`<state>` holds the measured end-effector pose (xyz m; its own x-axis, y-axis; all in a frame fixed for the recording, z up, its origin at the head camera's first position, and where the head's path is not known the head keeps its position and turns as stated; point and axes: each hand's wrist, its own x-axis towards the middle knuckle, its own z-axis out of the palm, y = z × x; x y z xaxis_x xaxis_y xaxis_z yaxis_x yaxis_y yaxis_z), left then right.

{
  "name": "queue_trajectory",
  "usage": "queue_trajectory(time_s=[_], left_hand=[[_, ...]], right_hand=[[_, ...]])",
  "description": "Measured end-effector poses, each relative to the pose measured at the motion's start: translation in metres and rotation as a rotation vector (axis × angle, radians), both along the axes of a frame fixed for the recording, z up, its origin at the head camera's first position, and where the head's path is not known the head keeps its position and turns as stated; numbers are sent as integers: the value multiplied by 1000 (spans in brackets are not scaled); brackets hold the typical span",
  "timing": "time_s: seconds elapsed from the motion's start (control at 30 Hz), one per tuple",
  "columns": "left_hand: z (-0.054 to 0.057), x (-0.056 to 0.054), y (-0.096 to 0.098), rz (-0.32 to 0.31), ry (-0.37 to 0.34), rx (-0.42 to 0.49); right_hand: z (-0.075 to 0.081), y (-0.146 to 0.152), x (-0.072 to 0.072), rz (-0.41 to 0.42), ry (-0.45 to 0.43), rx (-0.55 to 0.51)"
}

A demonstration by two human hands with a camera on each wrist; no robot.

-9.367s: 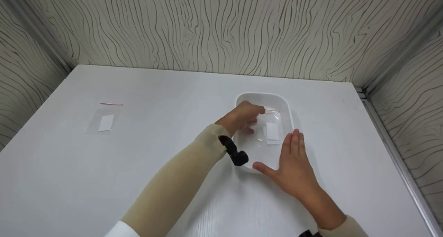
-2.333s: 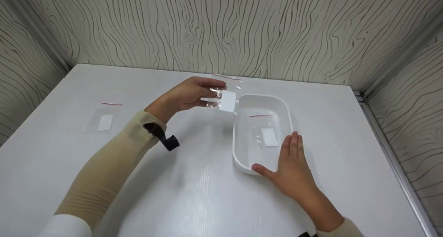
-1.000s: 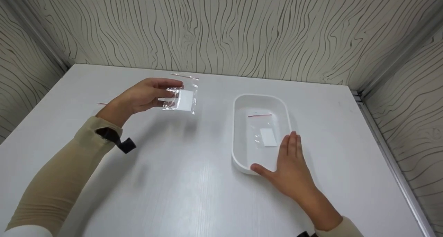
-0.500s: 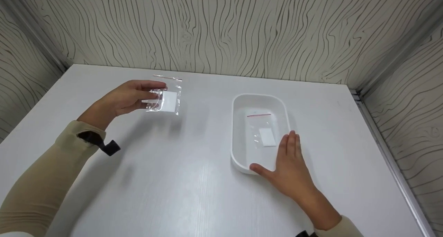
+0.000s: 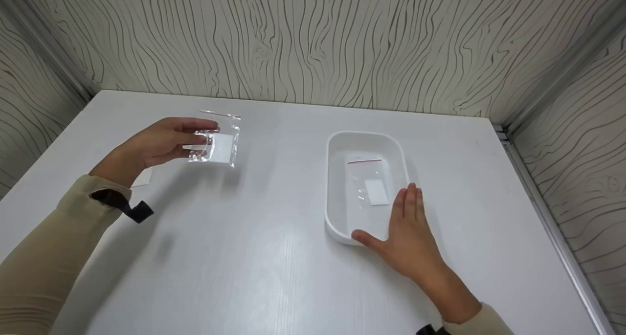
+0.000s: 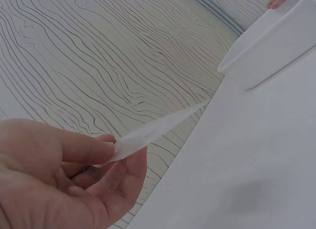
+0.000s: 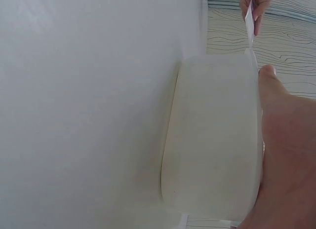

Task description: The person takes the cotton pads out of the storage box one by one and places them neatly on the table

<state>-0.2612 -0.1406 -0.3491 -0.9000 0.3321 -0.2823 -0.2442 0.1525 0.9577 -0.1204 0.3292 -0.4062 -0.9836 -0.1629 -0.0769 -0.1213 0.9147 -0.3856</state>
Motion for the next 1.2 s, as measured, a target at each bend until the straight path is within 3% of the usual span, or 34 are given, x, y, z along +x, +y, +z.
queue_trajectory(time_s=[0.23,0.53,1.2], left_hand=[[-9,1,-18,-13,-4,-3],[-23,4,-39,8,-32,-71],[-51,0,-60,67,-122,-137]], right_hand=[[-2,0,0,2,11,19],[0,-1,1,-2,2,19],[1,0,2,-2,5,4]])
